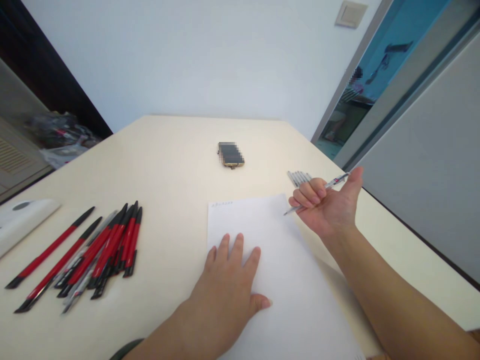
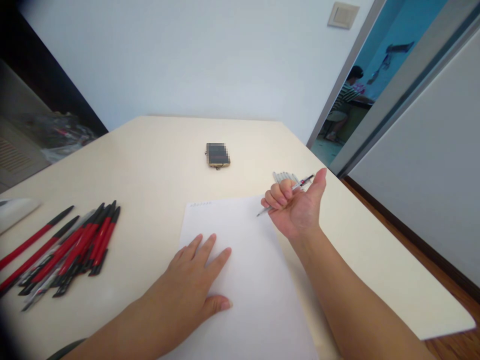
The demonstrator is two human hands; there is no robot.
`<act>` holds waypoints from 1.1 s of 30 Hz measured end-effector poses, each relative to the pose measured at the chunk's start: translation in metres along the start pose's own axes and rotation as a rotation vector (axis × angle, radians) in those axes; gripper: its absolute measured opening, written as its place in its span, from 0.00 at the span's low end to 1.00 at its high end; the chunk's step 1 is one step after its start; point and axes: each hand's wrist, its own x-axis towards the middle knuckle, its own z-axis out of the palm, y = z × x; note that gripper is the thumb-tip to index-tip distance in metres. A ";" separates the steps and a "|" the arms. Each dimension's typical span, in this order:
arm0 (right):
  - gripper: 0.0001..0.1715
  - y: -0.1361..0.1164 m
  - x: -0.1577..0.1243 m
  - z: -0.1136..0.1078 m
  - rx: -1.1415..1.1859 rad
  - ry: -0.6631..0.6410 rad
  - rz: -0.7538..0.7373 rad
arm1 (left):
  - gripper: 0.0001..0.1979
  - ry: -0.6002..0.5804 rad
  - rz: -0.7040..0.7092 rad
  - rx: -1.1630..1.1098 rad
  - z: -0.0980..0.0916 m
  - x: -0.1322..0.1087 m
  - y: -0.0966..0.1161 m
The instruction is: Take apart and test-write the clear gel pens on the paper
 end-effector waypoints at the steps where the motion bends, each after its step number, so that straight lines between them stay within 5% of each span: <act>1: 0.32 0.001 0.000 0.001 -0.011 0.003 0.013 | 0.35 -0.003 -0.002 0.000 0.000 0.000 0.000; 8: 0.14 0.008 0.010 -0.004 -0.113 0.118 0.043 | 0.35 -0.002 0.001 0.008 -0.001 0.001 0.001; 18: 0.10 -0.001 0.033 -0.051 -0.448 0.559 -0.346 | 0.35 -0.008 -0.001 0.008 -0.002 0.001 0.001; 26: 0.14 0.020 0.039 -0.067 -1.357 0.646 -0.450 | 0.34 -0.017 -0.006 0.016 -0.003 0.001 0.002; 33: 0.16 0.022 0.043 -0.070 -1.860 0.702 -0.259 | 0.34 0.020 0.005 0.014 0.001 0.001 0.000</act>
